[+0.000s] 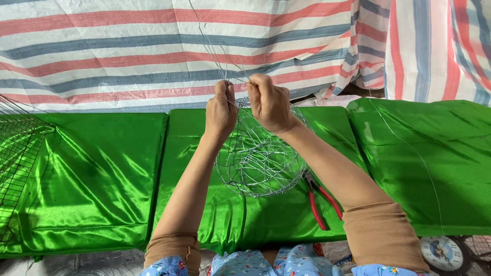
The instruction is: Attaching and weaving thin metal wires onto a wire mesh frame to build a structure.
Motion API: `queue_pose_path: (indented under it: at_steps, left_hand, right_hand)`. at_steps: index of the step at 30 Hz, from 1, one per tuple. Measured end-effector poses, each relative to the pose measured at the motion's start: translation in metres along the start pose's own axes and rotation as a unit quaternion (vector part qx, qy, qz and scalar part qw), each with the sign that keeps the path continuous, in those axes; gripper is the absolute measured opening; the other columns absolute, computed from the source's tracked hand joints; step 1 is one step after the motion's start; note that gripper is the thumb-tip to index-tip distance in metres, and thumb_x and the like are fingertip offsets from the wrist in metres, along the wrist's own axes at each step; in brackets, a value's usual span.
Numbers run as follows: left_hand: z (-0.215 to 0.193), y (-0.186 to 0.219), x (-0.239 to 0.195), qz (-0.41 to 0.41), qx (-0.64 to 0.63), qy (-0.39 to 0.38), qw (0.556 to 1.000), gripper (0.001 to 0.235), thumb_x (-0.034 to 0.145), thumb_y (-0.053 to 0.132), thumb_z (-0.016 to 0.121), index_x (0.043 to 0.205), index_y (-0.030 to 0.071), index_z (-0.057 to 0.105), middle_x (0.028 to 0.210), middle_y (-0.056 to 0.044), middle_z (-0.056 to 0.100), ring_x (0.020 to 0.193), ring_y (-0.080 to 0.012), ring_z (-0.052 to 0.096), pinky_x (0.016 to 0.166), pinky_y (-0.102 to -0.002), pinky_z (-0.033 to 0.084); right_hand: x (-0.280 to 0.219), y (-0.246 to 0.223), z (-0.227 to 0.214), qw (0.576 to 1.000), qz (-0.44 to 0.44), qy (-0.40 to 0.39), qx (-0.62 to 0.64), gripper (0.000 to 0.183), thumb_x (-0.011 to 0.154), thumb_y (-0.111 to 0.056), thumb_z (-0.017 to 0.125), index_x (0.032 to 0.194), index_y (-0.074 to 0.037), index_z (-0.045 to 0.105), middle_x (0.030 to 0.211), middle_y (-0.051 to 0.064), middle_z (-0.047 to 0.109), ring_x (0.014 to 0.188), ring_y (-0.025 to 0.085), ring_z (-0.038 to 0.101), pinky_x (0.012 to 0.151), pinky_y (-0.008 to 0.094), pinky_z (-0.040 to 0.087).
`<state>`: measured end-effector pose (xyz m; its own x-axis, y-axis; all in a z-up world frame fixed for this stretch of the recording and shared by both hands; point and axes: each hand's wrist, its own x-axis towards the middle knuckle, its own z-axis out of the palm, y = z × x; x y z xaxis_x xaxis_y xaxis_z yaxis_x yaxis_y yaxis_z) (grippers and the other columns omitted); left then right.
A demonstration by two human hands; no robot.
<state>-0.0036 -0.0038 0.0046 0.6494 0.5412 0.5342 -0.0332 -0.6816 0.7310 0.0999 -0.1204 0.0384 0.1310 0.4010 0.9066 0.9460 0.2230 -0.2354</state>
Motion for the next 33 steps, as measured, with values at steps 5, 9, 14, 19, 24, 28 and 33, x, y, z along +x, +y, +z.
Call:
queue_pose_path:
  at_steps: [5,9,14,19,24,28,33]
  left_hand:
    - [0.000,-0.007,-0.005,0.010,-0.003,0.002,1.000,0.024,0.112,0.037,0.037,0.117,0.016,0.049,0.063,-0.021,0.065,0.070,-0.0519,0.068,0.060,-0.058,0.050]
    - [-0.005,-0.012,-0.007,0.002,-0.041,0.027,0.999,0.028,0.114,0.033,0.036,0.121,0.011,0.053,0.067,-0.016,0.069,0.061,-0.0345,0.070,0.060,-0.047,0.057]
    - [-0.016,0.002,-0.018,-0.016,-0.056,0.038,0.998,0.043,0.115,0.036,0.035,0.130,0.001,0.056,0.075,-0.016,0.072,0.068,-0.0298,0.070,0.065,-0.043,0.056]
    - [-0.038,0.027,-0.055,-0.020,-0.063,0.092,0.994,0.059,0.114,0.043,0.038,0.156,0.003,0.027,0.124,-0.035,0.065,0.111,-0.0518,0.066,0.094,-0.066,0.055]
    - [-0.040,-0.002,-0.126,-0.007,-0.038,0.114,0.993,0.064,0.109,0.039,0.048,0.161,0.008,0.026,0.140,-0.026,0.056,0.129,-0.0459,0.056,0.105,-0.054,0.050]
    - [-0.056,-0.008,-0.184,0.017,0.061,0.124,0.990,0.062,0.106,0.024,0.056,0.159,0.002,0.032,0.141,-0.025,0.054,0.128,-0.0428,0.056,0.103,-0.052,0.051]
    - [-0.031,-0.043,-0.279,0.022,0.170,0.056,0.984,0.065,0.097,0.022,0.064,0.153,0.000,0.041,0.140,-0.025,0.054,0.126,-0.0424,0.055,0.107,-0.055,0.046]
  right_hand:
    - [0.008,-0.001,-0.033,0.979,0.121,-0.132,0.102,0.036,0.114,-0.040,0.040,0.116,-0.009,0.059,0.064,0.004,0.061,0.047,0.015,0.054,0.049,0.031,0.051]
    - [-0.015,0.030,-0.057,0.975,0.147,-0.151,0.069,0.043,0.111,-0.039,0.040,0.111,-0.007,0.070,0.089,0.016,0.066,0.090,0.032,0.066,0.089,0.047,0.049]
    - [-0.053,0.043,-0.063,0.955,0.138,-0.259,0.038,0.011,0.103,-0.012,0.061,0.098,-0.004,0.068,0.104,0.020,0.070,0.106,0.040,0.066,0.103,0.053,0.046]
    - [-0.063,0.032,-0.065,0.944,0.183,-0.262,0.079,0.025,0.106,-0.022,0.061,0.091,-0.004,0.068,0.120,0.024,0.065,0.112,0.042,0.063,0.100,0.055,0.049]
    - [-0.073,0.033,-0.077,0.945,0.185,-0.252,0.102,0.024,0.101,-0.020,0.067,0.083,-0.005,0.067,0.121,0.023,0.063,0.113,0.041,0.062,0.100,0.055,0.048]
    - [-0.089,0.035,-0.079,0.970,0.151,-0.186,0.047,0.031,0.103,-0.019,0.068,0.076,-0.004,0.062,0.118,0.014,0.065,0.112,0.037,0.065,0.095,0.048,0.051]
    - [-0.070,0.022,-0.106,0.986,0.127,-0.107,-0.031,0.032,0.106,-0.017,0.068,0.077,-0.004,0.062,0.117,0.016,0.065,0.108,0.038,0.066,0.094,0.048,0.052]
